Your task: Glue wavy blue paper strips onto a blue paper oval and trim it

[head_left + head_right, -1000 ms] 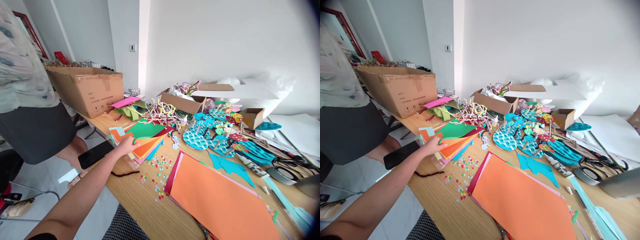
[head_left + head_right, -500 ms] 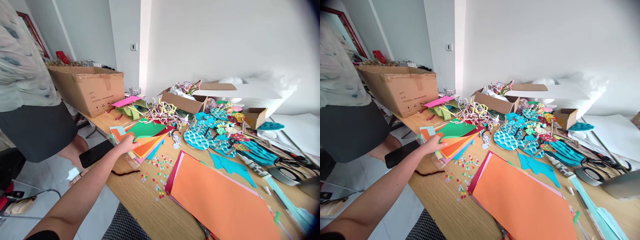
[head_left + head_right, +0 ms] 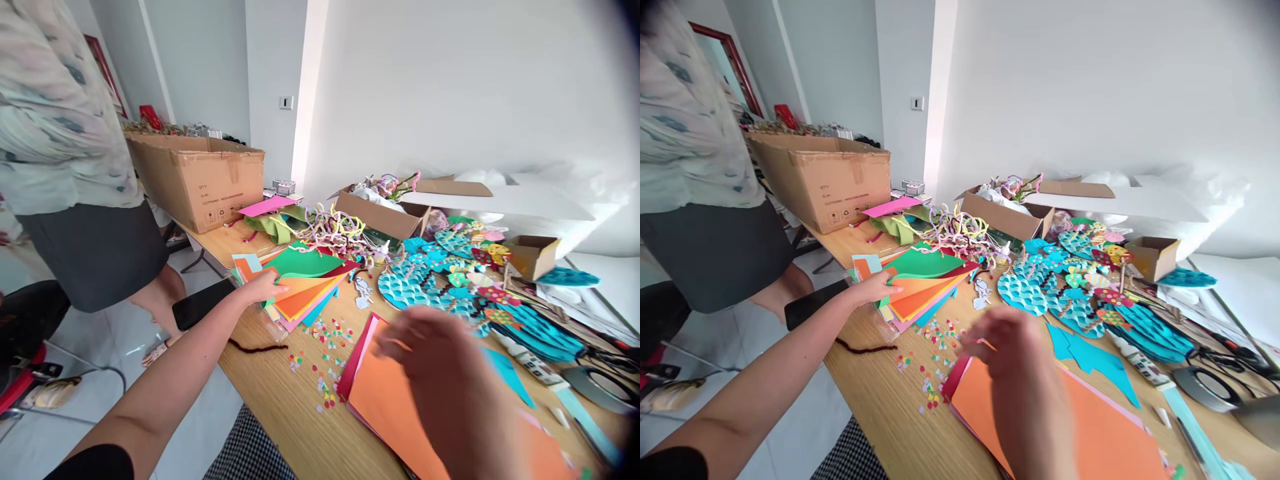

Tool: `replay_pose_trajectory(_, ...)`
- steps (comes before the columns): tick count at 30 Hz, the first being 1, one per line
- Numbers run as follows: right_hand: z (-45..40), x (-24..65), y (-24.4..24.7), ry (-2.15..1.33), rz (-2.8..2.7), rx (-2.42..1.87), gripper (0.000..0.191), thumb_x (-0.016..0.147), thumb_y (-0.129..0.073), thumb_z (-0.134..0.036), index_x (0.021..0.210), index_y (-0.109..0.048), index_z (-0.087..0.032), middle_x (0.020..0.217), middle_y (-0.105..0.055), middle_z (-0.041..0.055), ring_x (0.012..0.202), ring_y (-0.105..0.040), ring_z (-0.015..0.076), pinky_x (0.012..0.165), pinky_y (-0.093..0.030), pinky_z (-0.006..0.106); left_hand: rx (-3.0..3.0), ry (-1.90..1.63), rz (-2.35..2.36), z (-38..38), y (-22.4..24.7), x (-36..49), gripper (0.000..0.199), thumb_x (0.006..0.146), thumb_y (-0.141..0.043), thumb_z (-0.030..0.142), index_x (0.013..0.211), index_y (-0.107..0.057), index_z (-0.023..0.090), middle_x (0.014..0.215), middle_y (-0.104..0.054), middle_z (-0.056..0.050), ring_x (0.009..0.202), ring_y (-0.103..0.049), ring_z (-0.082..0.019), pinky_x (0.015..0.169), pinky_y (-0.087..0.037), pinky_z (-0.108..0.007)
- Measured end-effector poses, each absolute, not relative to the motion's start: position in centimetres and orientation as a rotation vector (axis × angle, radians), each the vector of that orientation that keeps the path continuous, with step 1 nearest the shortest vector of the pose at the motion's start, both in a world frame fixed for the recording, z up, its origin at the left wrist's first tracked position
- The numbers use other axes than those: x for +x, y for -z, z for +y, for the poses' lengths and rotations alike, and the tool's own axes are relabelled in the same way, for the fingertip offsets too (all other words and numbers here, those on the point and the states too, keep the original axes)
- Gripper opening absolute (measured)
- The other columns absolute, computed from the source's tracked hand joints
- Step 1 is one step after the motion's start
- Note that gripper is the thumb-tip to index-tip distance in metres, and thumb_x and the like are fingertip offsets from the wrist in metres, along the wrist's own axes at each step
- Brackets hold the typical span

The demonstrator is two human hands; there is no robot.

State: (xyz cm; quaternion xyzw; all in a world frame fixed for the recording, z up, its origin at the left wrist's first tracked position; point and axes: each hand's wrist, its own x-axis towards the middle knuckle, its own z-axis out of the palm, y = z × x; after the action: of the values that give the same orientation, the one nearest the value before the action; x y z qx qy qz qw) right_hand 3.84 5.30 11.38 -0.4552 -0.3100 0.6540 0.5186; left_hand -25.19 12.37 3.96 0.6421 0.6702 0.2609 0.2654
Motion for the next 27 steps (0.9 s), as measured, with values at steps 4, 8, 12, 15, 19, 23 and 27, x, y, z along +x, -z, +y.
replay_pose_trajectory(4, 8.7, -0.7, -9.7, -1.870, -0.706, -0.880, 0.034, 0.080, -0.060, -0.050, 0.068, -0.062, -0.018, 0.074, -0.061, 0.0038, 0.071, -0.061, 0.0196, 0.075, -0.053, 0.041, 1.697, -0.741, 1.797, 12.3, -3.6, -25.4, 0.028, 0.067, -0.062, 0.042, 0.077, -0.065, 0.016, 0.068, -0.064, 0.001, 0.076, -0.059, -0.022, 0.067, -0.045, -0.028)
replay_pose_trajectory(8, 11.8, -4.1, -7.1, -1.860, -0.653, -0.982, 0.032, 0.082, -0.058, -0.047, 0.070, -0.059, -0.017, 0.072, -0.059, 0.0016, 0.070, -0.058, 0.0168, 0.070, -0.051, 0.034, 1.693, -0.740, 1.773, 12.5, -3.3, -25.5, 0.028, 0.070, -0.059, 0.043, 0.075, -0.064, 0.016, 0.069, -0.064, 0.000, 0.073, -0.058, -0.020, 0.067, -0.044, -0.028)
replay_pose_trajectory(12, 13.0, -5.6, -5.9, -1.810, -0.639, -1.132, 0.033, 0.084, -0.055, -0.045, 0.066, -0.057, -0.017, 0.071, -0.058, 0.0014, 0.069, -0.056, 0.0165, 0.066, -0.048, 0.031, 1.699, -0.724, 1.753, 12.5, -3.2, -25.7, 0.025, 0.072, -0.056, 0.041, 0.075, -0.062, 0.016, 0.069, -0.062, 0.001, 0.072, -0.057, -0.019, 0.067, -0.043, -0.027)
replay_pose_trajectory(15, 13.3, -6.2, -5.5, -1.808, -0.635, -1.166, 0.032, 0.086, -0.052, -0.041, 0.066, -0.057, -0.017, 0.071, -0.057, 0.0014, 0.071, -0.055, 0.0167, 0.066, -0.047, 0.032, 1.701, -0.716, 1.774, 12.4, -3.2, -25.8, 0.024, 0.072, -0.057, 0.041, 0.071, -0.059, 0.017, 0.065, -0.058, 0.002, 0.069, -0.055, -0.019, 0.063, -0.040, -0.027)
replay_pose_trajectory(19, 13.6, -6.9, -5.1, -1.805, -0.627, -1.185, 0.031, 0.085, -0.054, -0.042, 0.066, -0.056, -0.017, 0.071, -0.056, 0.0007, 0.068, -0.053, 0.0158, 0.066, -0.047, 0.033, 1.708, -0.703, 1.798, 12.5, -3.1, -25.8, 0.024, 0.071, -0.058, 0.041, 0.065, -0.053, 0.019, 0.061, -0.052, 0.004, 0.066, -0.052, -0.018, 0.061, -0.037, -0.026)
replay_pose_trajectory(23, 13.7, -7.4, -4.7, -1.779, -0.592, -1.193, 0.029, 0.082, -0.057, -0.043, 0.067, -0.055, -0.018, 0.072, -0.055, 0.0009, 0.067, -0.052, 0.0152, 0.065, -0.050, 0.033, 1.702, -0.703, 1.832, 12.5, -3.1, -25.7, 0.026, 0.071, -0.060, 0.040, 0.060, -0.048, 0.020, 0.060, -0.050, 0.003, 0.066, -0.052, -0.018, 0.061, -0.036, -0.026)
replay_pose_trajectory(27, 13.9, -7.8, -4.2, -1.711, -0.520, -1.210, 0.021, 0.081, -0.057, -0.039, 0.075, -0.054, -0.020, 0.076, -0.053, 0.0006, 0.066, -0.050, 0.0146, 0.062, -0.052, 0.033, 1.700, -0.715, 1.826, 12.4, -3.0, -25.8, 0.025, 0.071, -0.060, 0.041, 0.063, -0.052, 0.019, 0.062, -0.054, 0.002, 0.071, -0.054, -0.020, 0.061, -0.037, -0.026)
